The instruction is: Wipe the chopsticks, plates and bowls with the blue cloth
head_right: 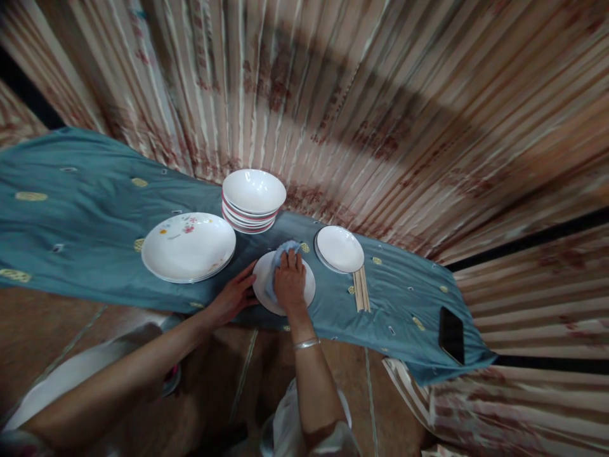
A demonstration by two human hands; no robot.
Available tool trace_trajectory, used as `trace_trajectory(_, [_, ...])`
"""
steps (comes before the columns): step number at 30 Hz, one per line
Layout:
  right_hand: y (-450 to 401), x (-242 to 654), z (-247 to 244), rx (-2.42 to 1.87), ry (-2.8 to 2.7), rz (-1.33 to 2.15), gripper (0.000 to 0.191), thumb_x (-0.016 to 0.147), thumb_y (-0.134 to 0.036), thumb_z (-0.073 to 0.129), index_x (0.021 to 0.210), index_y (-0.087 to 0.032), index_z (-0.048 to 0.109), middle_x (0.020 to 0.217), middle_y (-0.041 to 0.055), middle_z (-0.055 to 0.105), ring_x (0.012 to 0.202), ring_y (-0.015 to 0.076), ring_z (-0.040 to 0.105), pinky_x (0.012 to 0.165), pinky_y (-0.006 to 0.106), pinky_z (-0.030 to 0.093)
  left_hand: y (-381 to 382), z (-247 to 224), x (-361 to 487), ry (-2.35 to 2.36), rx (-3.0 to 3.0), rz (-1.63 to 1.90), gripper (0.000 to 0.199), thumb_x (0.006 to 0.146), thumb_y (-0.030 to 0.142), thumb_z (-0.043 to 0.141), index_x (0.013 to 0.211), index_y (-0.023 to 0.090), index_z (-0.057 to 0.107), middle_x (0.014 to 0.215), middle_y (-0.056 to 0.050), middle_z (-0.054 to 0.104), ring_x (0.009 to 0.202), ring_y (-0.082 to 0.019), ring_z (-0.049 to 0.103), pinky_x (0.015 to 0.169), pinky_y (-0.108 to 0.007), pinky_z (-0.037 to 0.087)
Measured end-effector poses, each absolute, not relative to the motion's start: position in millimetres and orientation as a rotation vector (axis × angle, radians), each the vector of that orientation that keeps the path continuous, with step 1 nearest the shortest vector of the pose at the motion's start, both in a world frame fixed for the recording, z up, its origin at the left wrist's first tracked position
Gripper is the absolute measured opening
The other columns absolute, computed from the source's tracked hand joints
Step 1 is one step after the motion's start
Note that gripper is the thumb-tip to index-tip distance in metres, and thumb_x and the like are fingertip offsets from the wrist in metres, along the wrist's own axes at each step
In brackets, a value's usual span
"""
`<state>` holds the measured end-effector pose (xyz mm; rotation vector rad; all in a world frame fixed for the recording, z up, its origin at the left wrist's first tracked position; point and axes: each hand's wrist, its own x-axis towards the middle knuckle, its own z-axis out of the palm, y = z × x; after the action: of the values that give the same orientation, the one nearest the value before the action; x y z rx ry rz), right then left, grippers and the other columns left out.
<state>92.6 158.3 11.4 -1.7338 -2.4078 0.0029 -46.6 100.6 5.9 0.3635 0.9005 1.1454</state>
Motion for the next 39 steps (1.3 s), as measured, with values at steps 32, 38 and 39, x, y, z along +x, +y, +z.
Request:
trace_trajectory(32, [82,135,40,-1.523,-2.662,0.268,0.032,0.094,-0.019,0.04,0.114,-0.016,0.066,0.118,0.0123,0.066,0.113,0.0233,0.059,0.1,0.038,0.044,103,5,-43,0.961,0.368,1.174,0.061,0.082,0.03,0.062,0.14,0.028,0.044,0.104,-0.007,0.068,0.074,-0.018,0.066,0.063,-0.034,0.057])
trace_trajectory(38, [83,113,35,-1.365,-2.635,0.351,0.039,0.095,-0.018,0.036,0.126,-0.015,0.059,0.126,0.0125,0.062,0.119,0.0235,0.055,0.102,0.038,0.044,100,6,-44,0.961,0.39,1.172,0.061,0.084,0.03,0.059,0.142,0.025,0.041,0.096,-0.006,0.069,0.072,-0.017,0.064,0.06,-0.029,0.054])
trace_trajectory(39, [84,109,34,-1.338,-2.628,0.355,0.039,0.095,-0.018,0.035,0.126,-0.013,0.058,0.126,0.0132,0.061,0.12,0.0235,0.054,0.103,0.039,0.044,100,6,-44,0.965,0.389,1.177,0.06,0.084,0.03,0.059,0.141,0.025,0.043,0.095,-0.006,0.069,0.071,-0.016,0.063,0.059,-0.028,0.054])
